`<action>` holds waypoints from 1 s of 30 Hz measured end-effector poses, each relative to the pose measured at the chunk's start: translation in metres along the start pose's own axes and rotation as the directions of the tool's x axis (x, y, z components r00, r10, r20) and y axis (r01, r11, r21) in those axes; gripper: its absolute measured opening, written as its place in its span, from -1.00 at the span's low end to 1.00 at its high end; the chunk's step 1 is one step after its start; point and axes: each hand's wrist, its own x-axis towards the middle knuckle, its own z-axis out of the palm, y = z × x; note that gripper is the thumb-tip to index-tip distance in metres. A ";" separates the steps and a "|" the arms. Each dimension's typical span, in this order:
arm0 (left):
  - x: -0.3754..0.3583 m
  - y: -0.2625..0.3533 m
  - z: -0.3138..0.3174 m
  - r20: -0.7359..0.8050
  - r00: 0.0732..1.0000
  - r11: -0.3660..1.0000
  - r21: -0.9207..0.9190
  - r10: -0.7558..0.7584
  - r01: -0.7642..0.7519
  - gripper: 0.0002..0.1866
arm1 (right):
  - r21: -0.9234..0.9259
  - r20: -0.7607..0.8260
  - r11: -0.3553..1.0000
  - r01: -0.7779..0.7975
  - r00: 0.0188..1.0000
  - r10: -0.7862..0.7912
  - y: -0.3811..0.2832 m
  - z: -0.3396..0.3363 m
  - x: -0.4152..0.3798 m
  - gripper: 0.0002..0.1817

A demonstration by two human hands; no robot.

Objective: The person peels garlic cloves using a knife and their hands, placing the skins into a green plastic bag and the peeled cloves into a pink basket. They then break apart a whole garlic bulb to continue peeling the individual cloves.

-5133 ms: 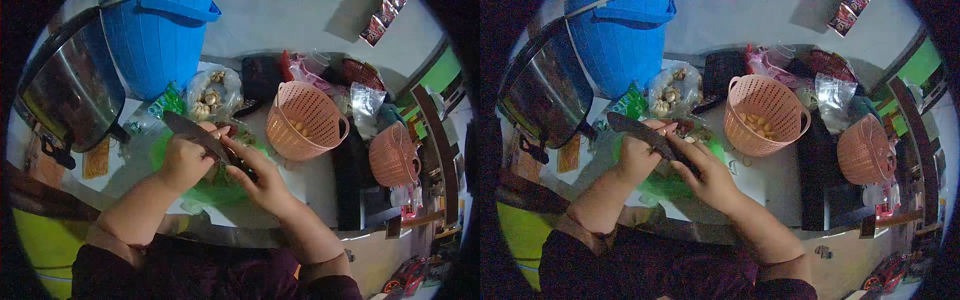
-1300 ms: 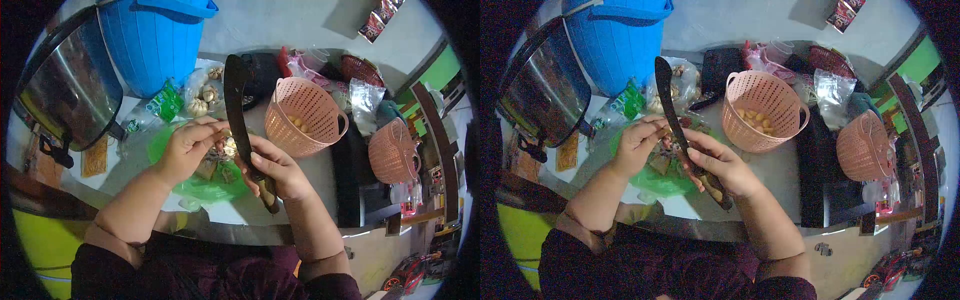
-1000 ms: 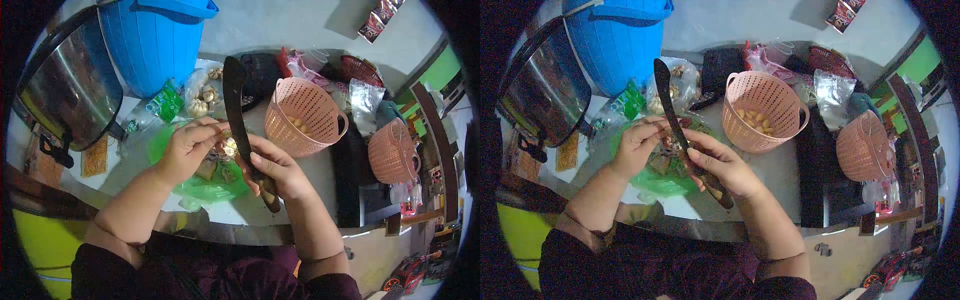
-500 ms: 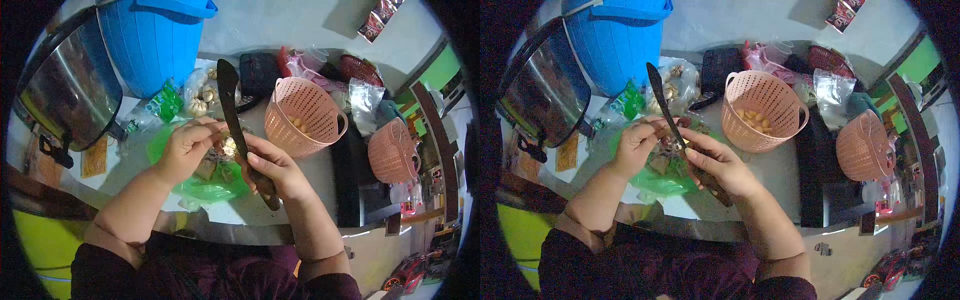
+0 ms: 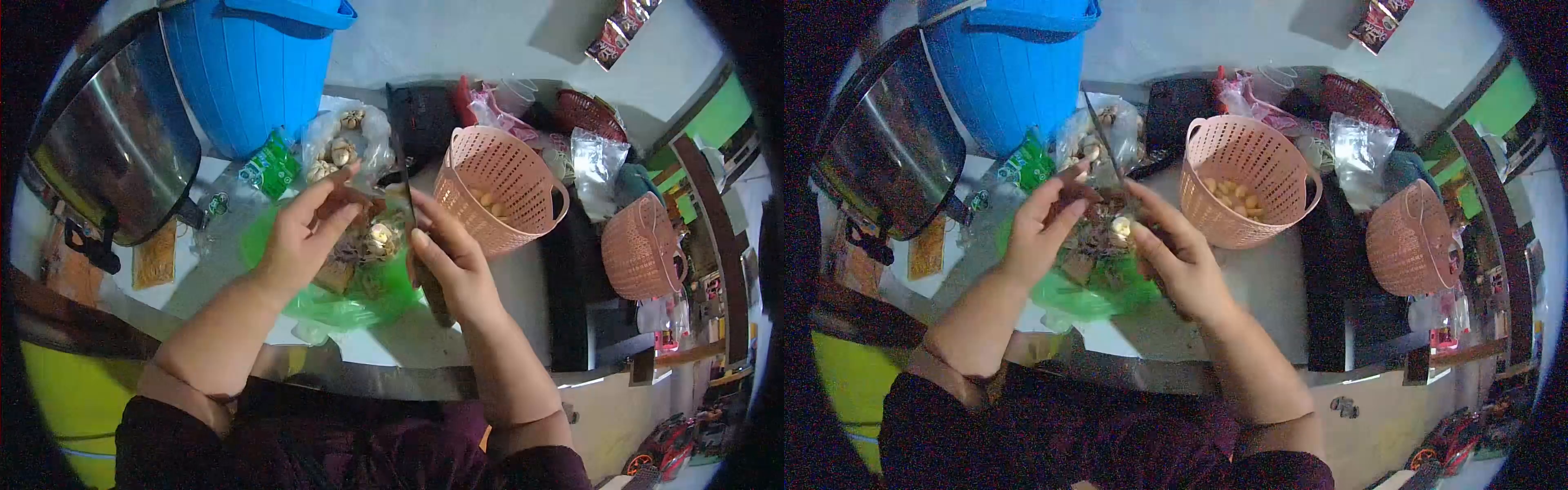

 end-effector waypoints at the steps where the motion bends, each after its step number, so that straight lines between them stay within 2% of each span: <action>1: 0.002 -0.005 -0.002 0.011 1.000 1.000 0.001 0.027 -0.027 -0.62 | -0.168 -0.046 0.983 0.077 0.995 -0.086 0.004 -0.001 0.002 -0.49; 4: 0.000 -0.008 -0.006 0.166 0.986 0.979 -0.199 -0.021 0.054 -0.65 | -0.379 -0.016 0.911 0.164 0.983 -0.184 0.000 0.004 0.000 -0.47; 5: -0.002 -0.010 -0.010 0.169 0.982 0.996 -0.021 -0.080 0.085 -0.68 | -0.378 0.019 0.911 0.165 0.985 -0.171 0.001 0.006 -0.001 -0.47; 8: -0.002 -0.012 -0.008 0.181 0.977 0.989 -0.072 -0.115 0.130 -0.69 | -0.184 0.097 0.982 0.039 0.995 -0.021 0.001 0.012 -0.003 -0.48; 10: -0.001 -0.015 -0.009 0.175 0.978 0.990 -0.061 -0.115 0.127 -0.68 | -0.005 0.146 0.991 -0.133 0.980 0.132 -0.002 0.012 -0.005 -0.49; 11: -0.001 -0.016 -0.011 0.180 0.976 0.990 -0.048 -0.121 0.132 -0.68 | -0.002 0.142 0.993 -0.119 0.983 0.118 -0.001 0.011 -0.003 -0.48; 13: -0.002 -0.014 -0.011 0.139 0.984 0.992 -0.046 -0.110 0.117 -0.70 | 0.130 0.124 0.973 -0.189 0.977 0.174 -0.008 0.014 -0.003 -0.46; 16: -0.001 -0.001 -0.006 0.124 0.977 0.983 -0.050 -0.171 0.178 -0.73 | 0.280 0.127 0.921 -0.272 0.961 0.246 -0.011 0.013 -0.003 -0.44; 17: 0.000 -0.006 -0.006 0.129 0.988 0.994 -0.050 -0.085 0.092 -0.73 | 0.321 0.133 0.899 -0.297 0.954 0.268 -0.011 0.011 -0.004 -0.43; 20: -0.001 -0.005 -0.004 0.131 0.985 0.979 -0.156 -0.109 0.129 -0.73 | 0.404 0.189 0.866 -0.295 0.953 0.237 -0.006 0.006 -0.003 -0.47; 23: 0.001 -0.009 -0.005 0.101 0.983 0.983 -0.087 -0.155 0.164 -0.72 | 0.460 0.232 0.849 -0.262 0.958 0.170 -0.002 0.003 0.001 -0.46; 26: 0.002 -0.005 -0.006 0.078 0.980 0.983 -0.011 -0.182 0.184 -0.72 | 0.495 0.190 0.833 -0.247 0.966 0.174 -0.003 0.001 -0.001 -0.47; 30: 0.004 0.000 -0.005 0.101 0.967 0.956 -0.157 -0.233 0.247 -0.72 | 0.440 0.069 0.877 -0.195 0.981 0.184 -0.006 0.001 0.000 -0.43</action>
